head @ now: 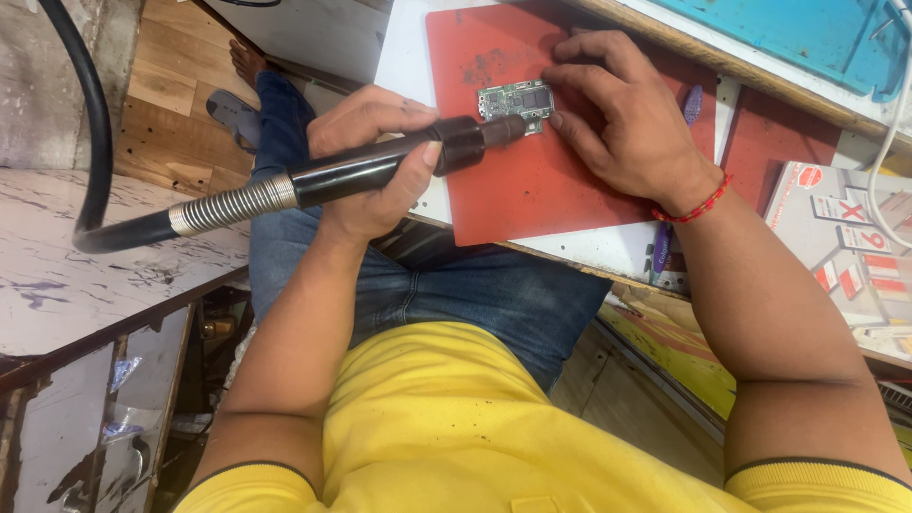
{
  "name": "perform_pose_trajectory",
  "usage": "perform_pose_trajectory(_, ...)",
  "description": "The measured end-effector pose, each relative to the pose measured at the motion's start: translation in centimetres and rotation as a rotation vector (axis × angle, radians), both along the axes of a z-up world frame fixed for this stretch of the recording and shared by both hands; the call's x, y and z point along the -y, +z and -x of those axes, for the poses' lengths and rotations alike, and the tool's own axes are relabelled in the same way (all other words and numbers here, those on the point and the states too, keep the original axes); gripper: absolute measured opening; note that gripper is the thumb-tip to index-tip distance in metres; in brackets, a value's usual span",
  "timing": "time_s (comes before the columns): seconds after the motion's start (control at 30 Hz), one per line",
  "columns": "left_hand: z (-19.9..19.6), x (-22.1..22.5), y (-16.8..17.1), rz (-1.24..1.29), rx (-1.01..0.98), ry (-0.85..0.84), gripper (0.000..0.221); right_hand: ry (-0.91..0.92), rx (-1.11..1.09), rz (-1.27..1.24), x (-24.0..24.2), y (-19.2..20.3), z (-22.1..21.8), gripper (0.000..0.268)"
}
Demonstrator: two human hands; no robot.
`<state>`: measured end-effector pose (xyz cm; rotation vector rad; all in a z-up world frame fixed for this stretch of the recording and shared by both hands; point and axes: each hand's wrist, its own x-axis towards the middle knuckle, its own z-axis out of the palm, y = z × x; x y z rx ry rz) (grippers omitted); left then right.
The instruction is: The person scrapes a small circuit board with a toothbrush on a red mat, then uses a hot air gun to heat the board. The person handles the board and tools directly without visible intermediate containers.
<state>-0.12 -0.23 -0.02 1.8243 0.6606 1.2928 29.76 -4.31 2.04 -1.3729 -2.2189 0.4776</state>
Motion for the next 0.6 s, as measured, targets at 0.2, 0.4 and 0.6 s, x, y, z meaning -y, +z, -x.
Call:
perform_pose_trajectory(0.2, -0.06, 0.09, 0.06, -0.021, 0.004, 0.011, 0.020, 0.008, 0.004, -0.015, -0.05, 0.02, -0.01, 0.036)
perform_pose_trajectory(0.4, 0.23, 0.24, 0.36, 0.039, -0.106, 0.067, 0.022, -0.003, -0.016, -0.009, -0.02, 0.26, 0.24, 0.036)
perform_pose_trajectory(0.6, -0.05, 0.11, 0.35, 0.114, -0.008, 0.088, 0.023, -0.003, -0.022, 0.026, -0.24, 0.61, 0.20, 0.036)
